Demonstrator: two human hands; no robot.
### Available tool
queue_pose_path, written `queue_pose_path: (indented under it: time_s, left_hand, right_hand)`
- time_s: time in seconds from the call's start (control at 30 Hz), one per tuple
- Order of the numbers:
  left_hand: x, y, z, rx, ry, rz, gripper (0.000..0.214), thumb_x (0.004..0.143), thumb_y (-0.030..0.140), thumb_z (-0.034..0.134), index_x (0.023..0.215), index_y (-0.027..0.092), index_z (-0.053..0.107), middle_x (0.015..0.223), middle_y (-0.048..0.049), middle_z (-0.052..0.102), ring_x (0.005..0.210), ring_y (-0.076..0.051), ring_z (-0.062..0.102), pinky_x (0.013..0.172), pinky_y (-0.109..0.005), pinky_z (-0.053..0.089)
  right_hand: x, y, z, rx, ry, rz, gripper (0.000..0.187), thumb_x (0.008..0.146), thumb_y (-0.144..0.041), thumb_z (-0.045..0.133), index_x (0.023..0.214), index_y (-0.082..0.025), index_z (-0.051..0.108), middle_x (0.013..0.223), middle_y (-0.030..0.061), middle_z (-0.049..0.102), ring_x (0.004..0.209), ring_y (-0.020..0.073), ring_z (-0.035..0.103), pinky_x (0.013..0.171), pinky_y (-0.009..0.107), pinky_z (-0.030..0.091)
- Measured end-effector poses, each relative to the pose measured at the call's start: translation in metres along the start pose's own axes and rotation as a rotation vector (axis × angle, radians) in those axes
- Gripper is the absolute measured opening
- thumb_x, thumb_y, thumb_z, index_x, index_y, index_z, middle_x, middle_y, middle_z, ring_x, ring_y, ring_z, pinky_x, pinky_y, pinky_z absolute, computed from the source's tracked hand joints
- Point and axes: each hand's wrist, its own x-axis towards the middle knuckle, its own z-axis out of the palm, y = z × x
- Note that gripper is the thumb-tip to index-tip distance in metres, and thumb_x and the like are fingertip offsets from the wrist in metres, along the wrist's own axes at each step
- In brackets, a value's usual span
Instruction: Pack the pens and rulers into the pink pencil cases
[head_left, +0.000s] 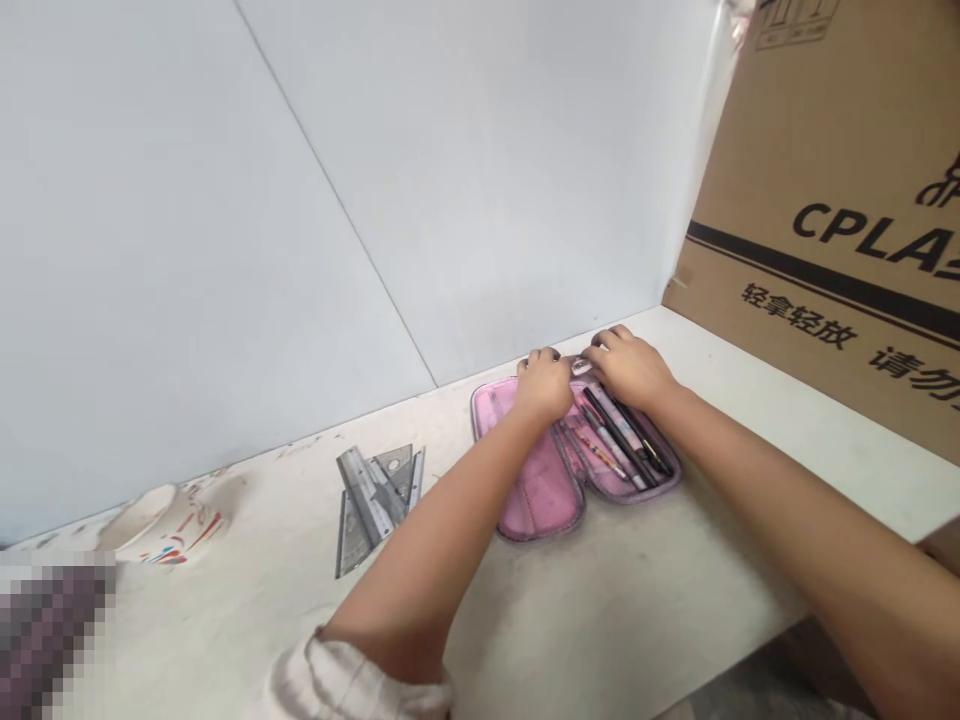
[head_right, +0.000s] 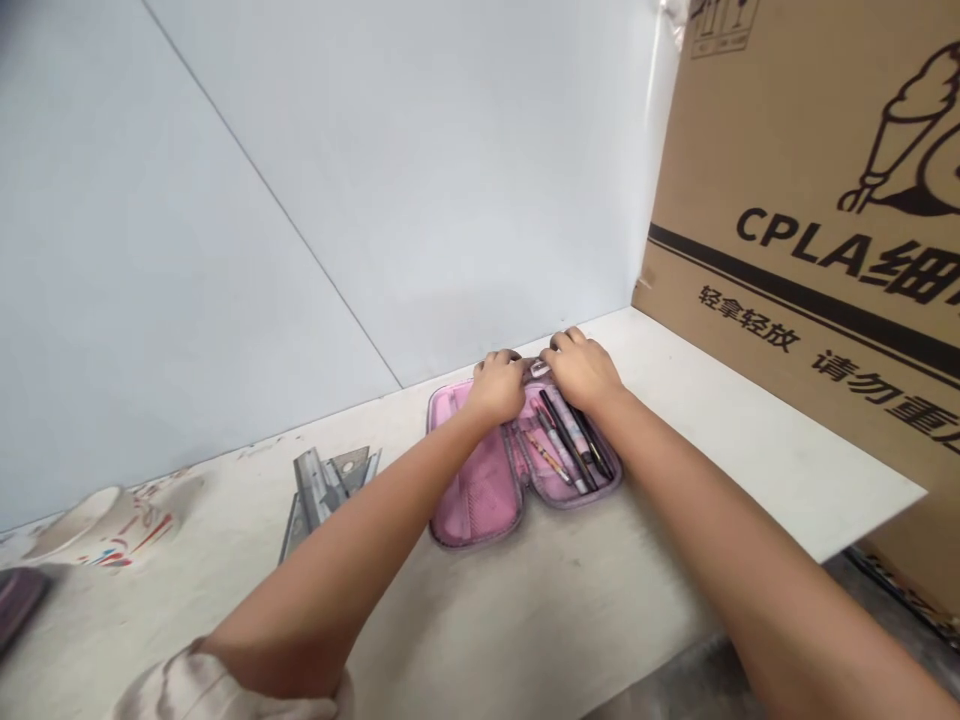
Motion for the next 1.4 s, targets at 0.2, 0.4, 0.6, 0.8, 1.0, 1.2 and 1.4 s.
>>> queue_pose_path:
  time_s: [0.2, 0.4, 0.6, 0.8, 1.0, 1.2, 1.4]
  left_hand:
    - [-0.013, -0.030, -0.032, 0.028, 0.010, -0.061, 0.037, 0.086, 0.024, 0.036, 0.114, 0.022, 0.059, 0.115, -0.0110, 0.055, 0.109, -0.028, 0.045, 0.089, -0.045, 0.037]
    - [-0.069, -0.076, -0.069, 0.026, 0.020, -0.162, 0.035, 0.087, 0.026, 0.035, 0.110, 0.022, 0.061, 0.113, -0.0104, 0.056, 0.109, -0.028, 0.047, 0.090, -0.044, 0.038]
    - [-0.161, -0.106, -0.074, -0.044, 0.025, -0.192, 0.032, 0.085, 0.024, 0.038, 0.106, 0.020, 0.062, 0.109, -0.0100, 0.058, 0.106, -0.025, 0.050, 0.090, -0.038, 0.039]
    - [-0.230, -0.105, -0.077, -0.386, 0.038, -0.265, 0.030, 0.084, 0.034, 0.042, 0.085, 0.015, 0.065, 0.082, -0.0072, 0.064, 0.078, -0.019, 0.057, 0.073, -0.029, 0.043]
    - [-0.254, -0.084, -0.082, -0.972, 0.202, -0.452, 0.035, 0.075, 0.047, 0.055, 0.076, 0.012, 0.063, 0.071, -0.0037, 0.062, 0.067, -0.014, 0.055, 0.063, -0.025, 0.042]
    - [-0.248, -0.062, -0.089, -1.159, 0.198, -0.446, 0.019, 0.077, 0.027, 0.054, 0.080, 0.012, 0.065, 0.086, -0.0070, 0.068, 0.086, -0.017, 0.059, 0.083, -0.031, 0.044]
    - [-0.215, -0.028, -0.083, -1.260, 0.102, -0.240, 0.028, 0.082, 0.026, 0.049, 0.104, 0.014, 0.062, 0.105, -0.0085, 0.066, 0.099, -0.016, 0.059, 0.092, -0.032, 0.043]
  right_hand:
    - [0.000, 0.001, -0.008, 0.035, -0.014, -0.033, 0.029, 0.088, -0.026, 0.043, 0.106, -0.018, 0.063, 0.107, 0.0125, 0.058, 0.106, 0.0276, 0.041, 0.078, 0.036, 0.038]
    - [-0.005, -0.064, -0.047, 0.143, 0.093, -0.130, 0.031, 0.089, -0.026, 0.038, 0.102, -0.016, 0.065, 0.100, 0.0112, 0.060, 0.103, 0.0245, 0.042, 0.081, 0.033, 0.038]
    - [-0.028, -0.175, -0.042, 0.131, 0.097, -0.386, 0.035, 0.084, -0.038, 0.047, 0.092, -0.011, 0.068, 0.105, 0.0155, 0.057, 0.111, 0.0286, 0.039, 0.093, 0.043, 0.032]
    - [-0.051, -0.230, -0.034, 0.137, 0.197, -0.285, 0.025, 0.082, -0.025, 0.049, 0.087, -0.009, 0.067, 0.095, 0.0143, 0.060, 0.100, 0.0271, 0.046, 0.097, 0.045, 0.029]
    - [-0.072, -0.246, -0.054, 0.323, 0.534, -0.270, 0.018, 0.083, -0.026, 0.048, 0.085, -0.014, 0.061, 0.095, 0.0090, 0.059, 0.104, 0.0224, 0.045, 0.103, 0.043, 0.025]
    - [-0.092, -0.229, -0.060, 0.315, 0.553, -0.243, 0.019, 0.087, -0.028, 0.043, 0.084, -0.019, 0.059, 0.097, 0.0080, 0.060, 0.105, 0.0225, 0.046, 0.103, 0.046, 0.024]
    - [-0.102, -0.176, -0.056, 0.280, 0.545, -0.134, 0.025, 0.088, -0.033, 0.041, 0.086, -0.017, 0.061, 0.096, 0.0091, 0.060, 0.103, 0.0228, 0.046, 0.102, 0.043, 0.024]
